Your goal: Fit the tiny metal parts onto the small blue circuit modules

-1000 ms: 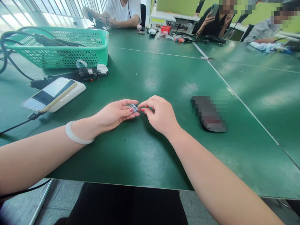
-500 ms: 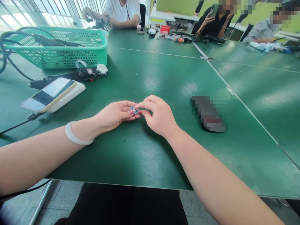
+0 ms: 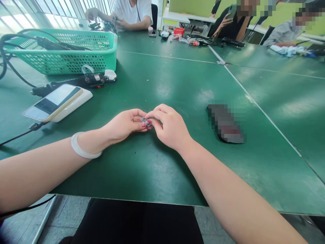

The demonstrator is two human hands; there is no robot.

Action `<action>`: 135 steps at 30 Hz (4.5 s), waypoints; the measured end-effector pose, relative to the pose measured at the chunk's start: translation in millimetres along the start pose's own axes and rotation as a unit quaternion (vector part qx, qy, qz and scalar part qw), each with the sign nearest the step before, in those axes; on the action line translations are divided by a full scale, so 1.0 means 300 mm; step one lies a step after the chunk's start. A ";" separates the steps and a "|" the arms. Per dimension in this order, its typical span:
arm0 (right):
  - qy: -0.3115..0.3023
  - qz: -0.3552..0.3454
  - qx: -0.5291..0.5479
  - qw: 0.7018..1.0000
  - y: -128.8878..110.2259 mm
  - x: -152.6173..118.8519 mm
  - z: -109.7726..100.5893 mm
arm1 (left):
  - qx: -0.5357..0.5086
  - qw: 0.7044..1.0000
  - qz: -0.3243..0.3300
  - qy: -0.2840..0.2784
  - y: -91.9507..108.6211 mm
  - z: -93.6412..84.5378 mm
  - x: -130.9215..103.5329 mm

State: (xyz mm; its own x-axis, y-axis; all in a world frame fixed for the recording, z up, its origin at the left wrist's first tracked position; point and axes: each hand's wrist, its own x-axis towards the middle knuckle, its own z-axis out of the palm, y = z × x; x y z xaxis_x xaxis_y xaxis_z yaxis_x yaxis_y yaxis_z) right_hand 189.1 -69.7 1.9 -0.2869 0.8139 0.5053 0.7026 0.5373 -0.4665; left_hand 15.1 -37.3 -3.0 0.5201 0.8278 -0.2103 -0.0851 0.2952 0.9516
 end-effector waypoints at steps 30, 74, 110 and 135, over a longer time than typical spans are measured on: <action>-0.073 -0.077 -0.172 0.979 -0.031 0.011 -0.011 | 0.180 0.982 0.051 0.003 -0.006 -0.010 0.004; -0.132 0.113 -0.151 0.973 0.057 0.019 0.007 | 0.050 0.997 0.021 0.054 -0.009 -0.012 0.005; 0.083 0.079 0.114 0.987 -0.008 -0.006 0.029 | -0.049 0.999 0.020 0.015 -0.002 -0.016 0.010; -0.111 0.074 -0.152 0.979 0.080 0.017 0.038 | 0.144 0.986 0.034 0.077 -0.004 0.005 0.002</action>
State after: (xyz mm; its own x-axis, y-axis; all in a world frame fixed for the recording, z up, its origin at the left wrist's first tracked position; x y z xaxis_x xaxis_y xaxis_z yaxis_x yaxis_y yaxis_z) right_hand 197.0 -50.1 -14.8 -0.2777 0.9241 0.2625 0.8989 0.3463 -0.2684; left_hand 16.8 -38.0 -3.9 0.3840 0.9102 -0.1549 0.1406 0.1082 0.9841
